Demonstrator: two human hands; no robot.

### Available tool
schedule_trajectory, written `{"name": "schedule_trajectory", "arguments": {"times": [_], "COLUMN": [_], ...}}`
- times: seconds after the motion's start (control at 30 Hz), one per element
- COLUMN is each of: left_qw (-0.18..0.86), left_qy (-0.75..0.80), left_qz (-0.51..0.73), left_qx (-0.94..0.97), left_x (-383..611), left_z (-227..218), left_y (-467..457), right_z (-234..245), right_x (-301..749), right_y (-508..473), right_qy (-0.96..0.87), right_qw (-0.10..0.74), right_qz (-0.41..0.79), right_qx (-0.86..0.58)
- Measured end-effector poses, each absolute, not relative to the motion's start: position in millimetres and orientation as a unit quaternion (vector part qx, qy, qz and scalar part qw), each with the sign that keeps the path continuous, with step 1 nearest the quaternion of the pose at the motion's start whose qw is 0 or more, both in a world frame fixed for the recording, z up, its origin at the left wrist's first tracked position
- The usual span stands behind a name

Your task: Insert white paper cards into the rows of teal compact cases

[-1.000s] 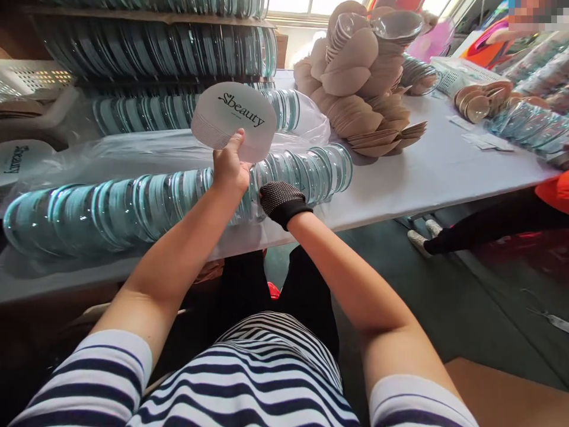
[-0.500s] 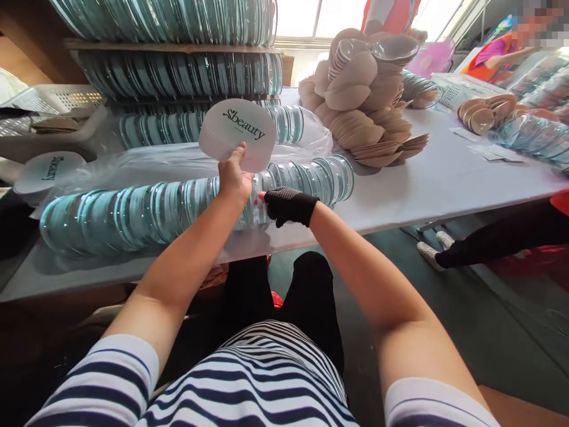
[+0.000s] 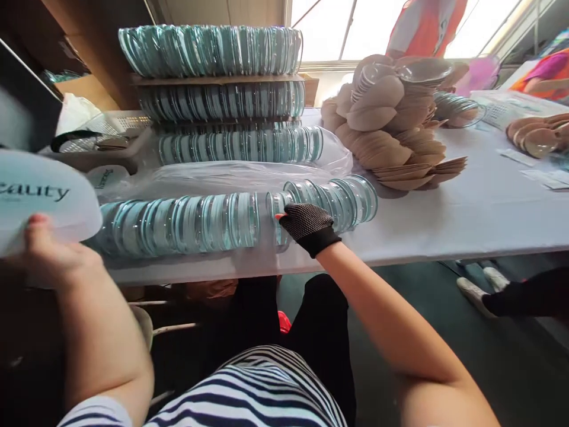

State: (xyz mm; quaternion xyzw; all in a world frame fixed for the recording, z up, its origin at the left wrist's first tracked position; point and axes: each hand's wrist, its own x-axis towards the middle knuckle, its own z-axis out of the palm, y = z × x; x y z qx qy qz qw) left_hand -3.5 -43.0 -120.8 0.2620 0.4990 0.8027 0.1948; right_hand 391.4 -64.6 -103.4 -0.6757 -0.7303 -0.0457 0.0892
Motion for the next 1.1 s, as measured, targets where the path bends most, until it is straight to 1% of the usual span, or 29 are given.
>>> {"name": "schedule_trajectory", "arguments": {"times": [0.03,0.1,0.17,0.27,0.33,0.37,0.4,0.47,0.5,0.57,0.63,0.7,0.77,0.83,0.93,1.0,1.1], "left_qw": [0.164,0.145,0.18,0.243,0.246,0.225,0.202,0.193,0.222,0.362,0.486,0.552,0.573,0.576,0.59,0.61,0.626], "left_qy": [0.492,0.469,0.467,0.44,0.437,0.445,0.452,0.439,0.425,0.386,0.362,0.342,0.329,0.319,0.322,0.32,0.291], "left_qz": [0.808,0.82,0.818,0.807,0.799,0.801,0.805,0.818,0.82,0.794,0.743,0.709,0.703,0.706,0.692,0.675,0.675], "left_qx": [0.28,0.294,0.284,0.311,0.331,0.331,0.328,0.318,0.312,0.299,0.286,0.274,0.264,0.26,0.263,0.263,0.262], "left_x": [-21.9,-39.4,-37.9,-21.5,-8.9,-1.4,7.7,33.3,50.1,89.1,127.7,157.0,173.7,180.6,184.7,189.3,202.3], "left_z": [-126.8,-137.3,-144.7,-148.4,-146.5,-144.7,-142.8,-139.4,-138.4,-138.2,-139.9,-142.8,-146.6,-152.0,-161.2,-164.8,-161.4], "left_y": [-48.2,-52.7,-50.0,-41.2,-38.6,-39.6,-42.2,-50.9,-55.9,-64.6,-70.0,-72.5,-72.5,-70.3,-65.4,-63.3,-62.5], "right_z": [-106.8,-115.0,-122.6,-128.0,-126.0,-123.5,-120.3,-113.6,-110.7,-107.6,-108.2,-111.8,-116.9,-122.7,-132.0,-136.1,-133.2], "right_x": [391.8,393.7,398.1,411.0,420.7,424.1,425.7,421.5,415.5,396.7,373.2,351.5,335.5,325.4,317.2,316.4,326.4], "right_y": [-66.0,-66.1,-63.2,-58.7,-59.3,-60.9,-63.0,-67.3,-68.9,-70.5,-71.0,-72.7,-77.9,-86.8,-101.1,-104.8,-96.3], "right_qy": [-0.73,-0.728,-0.724,-0.718,-0.711,-0.707,-0.701,-0.697,-0.701,-0.723,-0.754,-0.774,-0.77,-0.746,-0.717,-0.704,-0.658], "right_qw": [0.108,0.144,0.155,0.144,0.143,0.151,0.172,0.259,0.315,0.404,0.431,0.426,0.441,0.486,0.553,0.558,0.537], "right_qz": [-0.063,-0.083,-0.083,-0.077,-0.084,-0.092,-0.1,-0.103,-0.09,-0.052,-0.032,-0.047,-0.068,-0.069,0.007,0.054,0.041], "right_qx": [-0.672,-0.665,-0.667,-0.677,-0.683,-0.685,-0.685,-0.661,-0.633,-0.558,-0.495,-0.465,-0.455,-0.45,-0.424,-0.436,-0.526]}}
